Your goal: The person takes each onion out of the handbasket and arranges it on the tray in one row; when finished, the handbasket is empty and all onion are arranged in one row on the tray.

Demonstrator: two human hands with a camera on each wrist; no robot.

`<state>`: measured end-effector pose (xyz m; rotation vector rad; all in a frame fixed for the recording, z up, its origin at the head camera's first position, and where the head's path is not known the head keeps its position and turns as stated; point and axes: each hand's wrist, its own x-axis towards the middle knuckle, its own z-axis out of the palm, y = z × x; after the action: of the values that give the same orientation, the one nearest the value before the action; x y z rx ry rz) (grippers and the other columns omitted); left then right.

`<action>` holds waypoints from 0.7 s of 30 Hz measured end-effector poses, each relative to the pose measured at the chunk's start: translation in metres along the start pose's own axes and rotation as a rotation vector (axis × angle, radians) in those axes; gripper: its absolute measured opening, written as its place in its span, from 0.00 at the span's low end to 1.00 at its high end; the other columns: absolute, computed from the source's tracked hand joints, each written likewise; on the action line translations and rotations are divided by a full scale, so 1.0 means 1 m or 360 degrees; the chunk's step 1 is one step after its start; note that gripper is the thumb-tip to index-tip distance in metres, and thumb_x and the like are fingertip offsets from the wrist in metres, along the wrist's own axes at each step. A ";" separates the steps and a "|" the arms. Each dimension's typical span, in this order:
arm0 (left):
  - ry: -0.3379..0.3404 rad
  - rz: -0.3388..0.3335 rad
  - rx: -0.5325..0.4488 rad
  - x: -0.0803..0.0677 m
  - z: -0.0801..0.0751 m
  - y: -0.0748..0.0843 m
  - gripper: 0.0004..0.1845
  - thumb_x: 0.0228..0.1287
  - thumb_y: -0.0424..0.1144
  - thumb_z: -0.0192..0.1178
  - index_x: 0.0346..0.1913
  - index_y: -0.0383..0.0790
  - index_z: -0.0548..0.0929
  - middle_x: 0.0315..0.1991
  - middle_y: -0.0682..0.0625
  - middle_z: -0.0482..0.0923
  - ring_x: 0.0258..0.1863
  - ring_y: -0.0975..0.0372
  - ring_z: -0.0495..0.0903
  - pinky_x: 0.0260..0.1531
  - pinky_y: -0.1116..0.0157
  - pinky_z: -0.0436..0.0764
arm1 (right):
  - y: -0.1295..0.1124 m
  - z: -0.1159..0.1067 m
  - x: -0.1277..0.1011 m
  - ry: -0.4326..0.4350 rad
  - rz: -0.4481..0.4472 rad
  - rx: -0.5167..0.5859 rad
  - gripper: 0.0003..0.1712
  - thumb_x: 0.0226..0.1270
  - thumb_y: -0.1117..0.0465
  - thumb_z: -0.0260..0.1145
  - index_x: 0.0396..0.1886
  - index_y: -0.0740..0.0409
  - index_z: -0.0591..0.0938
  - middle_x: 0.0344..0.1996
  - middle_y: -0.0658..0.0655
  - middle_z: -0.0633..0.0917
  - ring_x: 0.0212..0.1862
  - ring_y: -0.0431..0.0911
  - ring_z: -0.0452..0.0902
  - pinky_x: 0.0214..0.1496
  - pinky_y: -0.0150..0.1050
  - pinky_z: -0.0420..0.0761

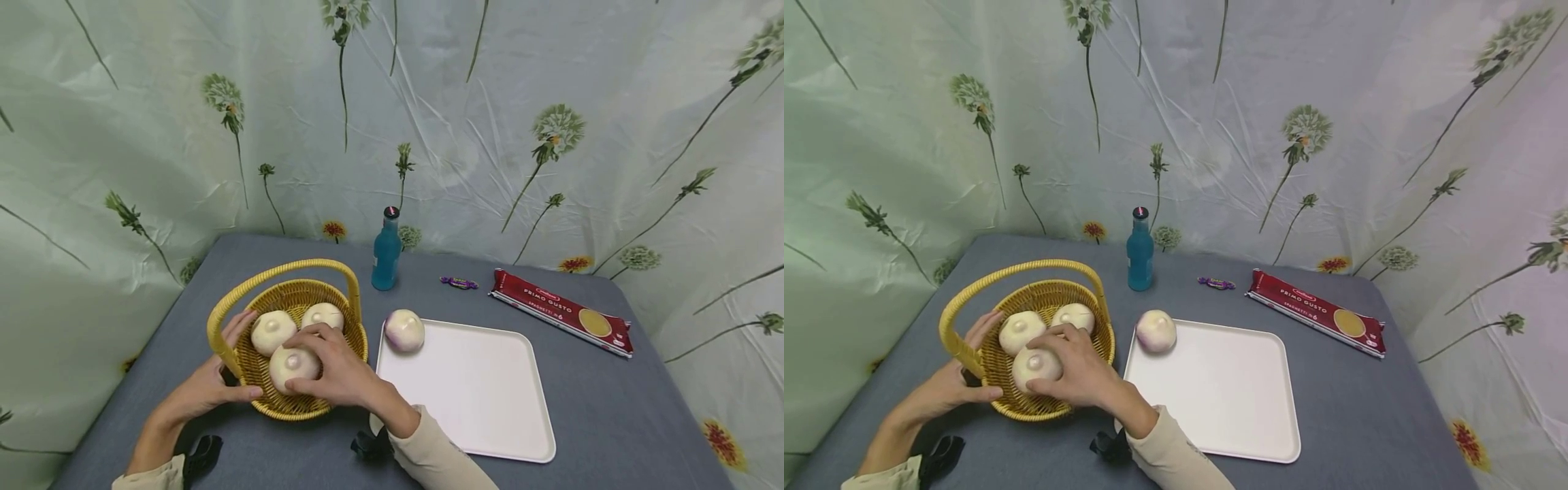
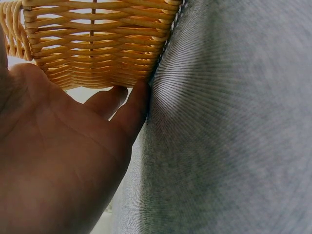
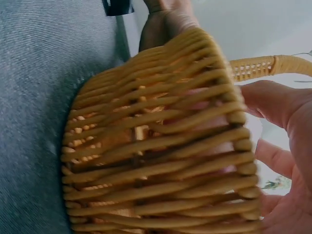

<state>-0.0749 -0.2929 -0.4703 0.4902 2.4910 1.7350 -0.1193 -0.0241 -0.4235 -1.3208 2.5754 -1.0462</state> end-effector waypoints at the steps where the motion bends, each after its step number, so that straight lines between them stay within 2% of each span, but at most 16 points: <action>1: 0.0000 0.0001 0.0001 0.000 0.000 0.000 0.64 0.47 0.27 0.75 0.82 0.52 0.44 0.82 0.49 0.28 0.77 0.70 0.28 0.57 0.23 0.37 | 0.000 -0.002 -0.001 0.0013 0.0007 0.0011 0.28 0.63 0.47 0.72 0.62 0.46 0.79 0.62 0.51 0.76 0.65 0.42 0.68 0.64 0.36 0.71; 10: 0.0004 -0.0009 0.0023 0.001 0.001 0.001 0.63 0.48 0.28 0.75 0.82 0.51 0.44 0.82 0.48 0.29 0.77 0.71 0.28 0.56 0.21 0.38 | -0.002 -0.016 -0.007 0.0089 0.0044 0.0063 0.30 0.63 0.47 0.73 0.64 0.45 0.78 0.63 0.50 0.75 0.65 0.41 0.69 0.65 0.38 0.72; 21: -0.0003 -0.0003 -0.0005 0.000 0.001 0.003 0.63 0.48 0.27 0.74 0.82 0.50 0.44 0.82 0.49 0.28 0.77 0.69 0.28 0.55 0.21 0.38 | -0.005 -0.029 -0.015 0.0054 0.0077 0.0179 0.29 0.63 0.49 0.72 0.65 0.43 0.78 0.63 0.48 0.74 0.65 0.42 0.67 0.64 0.41 0.70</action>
<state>-0.0746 -0.2912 -0.4678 0.4892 2.4862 1.7368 -0.1164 0.0007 -0.4016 -1.2193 2.5170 -1.1951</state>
